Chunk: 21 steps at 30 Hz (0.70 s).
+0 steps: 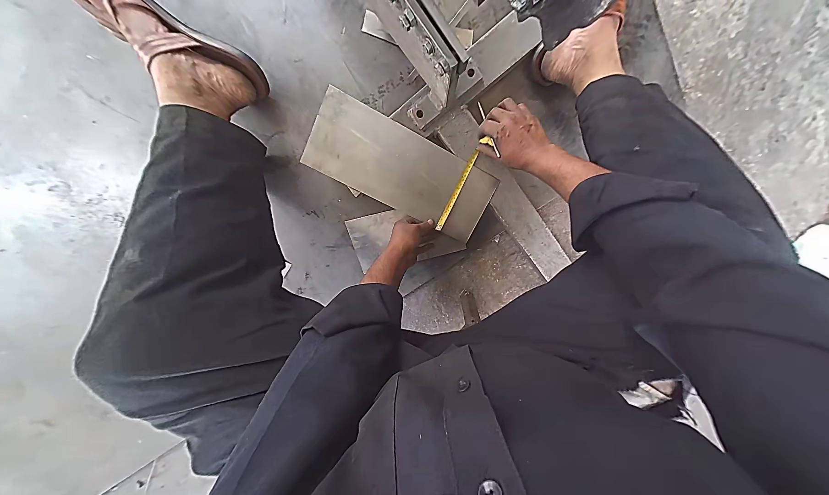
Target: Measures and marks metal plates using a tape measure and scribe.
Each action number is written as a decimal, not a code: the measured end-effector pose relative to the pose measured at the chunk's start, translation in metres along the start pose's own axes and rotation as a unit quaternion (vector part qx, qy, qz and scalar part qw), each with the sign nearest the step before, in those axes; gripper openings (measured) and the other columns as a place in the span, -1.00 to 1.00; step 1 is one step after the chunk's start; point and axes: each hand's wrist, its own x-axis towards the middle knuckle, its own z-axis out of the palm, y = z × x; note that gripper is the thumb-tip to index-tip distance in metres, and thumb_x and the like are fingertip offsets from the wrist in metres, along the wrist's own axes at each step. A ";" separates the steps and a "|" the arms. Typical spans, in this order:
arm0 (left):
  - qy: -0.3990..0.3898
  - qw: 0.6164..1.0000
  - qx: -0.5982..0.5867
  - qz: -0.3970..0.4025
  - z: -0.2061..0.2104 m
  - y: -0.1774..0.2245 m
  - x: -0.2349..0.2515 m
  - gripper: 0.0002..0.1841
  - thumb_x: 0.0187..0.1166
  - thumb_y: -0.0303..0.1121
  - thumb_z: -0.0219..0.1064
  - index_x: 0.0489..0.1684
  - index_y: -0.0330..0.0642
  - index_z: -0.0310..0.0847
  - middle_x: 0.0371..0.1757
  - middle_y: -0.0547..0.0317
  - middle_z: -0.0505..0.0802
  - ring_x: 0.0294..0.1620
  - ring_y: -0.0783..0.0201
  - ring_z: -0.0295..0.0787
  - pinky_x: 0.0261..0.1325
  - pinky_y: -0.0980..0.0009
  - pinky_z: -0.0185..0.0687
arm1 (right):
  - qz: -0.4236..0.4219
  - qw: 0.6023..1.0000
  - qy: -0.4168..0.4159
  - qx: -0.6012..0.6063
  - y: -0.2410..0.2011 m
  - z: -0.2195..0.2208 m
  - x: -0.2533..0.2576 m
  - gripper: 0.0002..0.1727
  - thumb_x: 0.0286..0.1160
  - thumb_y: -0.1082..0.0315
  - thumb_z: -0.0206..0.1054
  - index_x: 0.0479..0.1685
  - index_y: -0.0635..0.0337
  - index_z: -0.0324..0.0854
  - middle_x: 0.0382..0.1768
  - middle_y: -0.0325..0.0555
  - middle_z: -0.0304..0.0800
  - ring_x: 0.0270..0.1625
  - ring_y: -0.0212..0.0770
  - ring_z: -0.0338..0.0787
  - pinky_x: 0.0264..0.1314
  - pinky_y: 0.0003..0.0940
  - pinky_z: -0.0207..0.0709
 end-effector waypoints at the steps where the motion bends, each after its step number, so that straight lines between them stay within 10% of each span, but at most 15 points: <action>1: -0.001 1.000 0.007 0.002 0.000 0.001 -0.001 -0.66 0.75 -0.31 0.29 0.32 -0.31 0.41 0.04 -0.13 0.86 -0.04 0.11 0.90 -0.01 0.18 0.82 | -0.004 1.000 0.003 -0.002 0.001 -0.001 0.001 -0.62 0.60 0.03 0.34 0.07 0.15 0.78 0.22 0.14 0.79 0.50 0.28 0.59 0.38 0.21 0.50; 19: -0.004 0.994 0.053 0.096 0.010 0.006 -0.042 -0.65 0.59 -0.50 0.41 0.21 -0.46 0.42 0.02 -0.24 0.80 -0.15 0.12 0.85 -0.12 0.28 0.81 | -0.048 0.998 0.035 -0.002 0.003 0.007 -0.001 -0.62 0.63 0.05 0.29 0.03 0.21 0.76 0.18 0.18 0.79 0.47 0.28 0.63 0.33 0.21 0.52; 21: -0.016 0.992 0.102 -0.067 0.024 0.087 -0.123 -0.59 0.79 -0.61 0.07 0.58 -0.48 0.24 0.41 -0.31 0.63 0.28 -0.04 0.69 0.43 0.18 0.56 | -0.063 0.997 0.034 0.004 0.001 0.005 -0.002 -0.63 0.62 0.07 0.31 0.01 0.22 0.77 0.19 0.18 0.80 0.46 0.28 0.64 0.32 0.22 0.53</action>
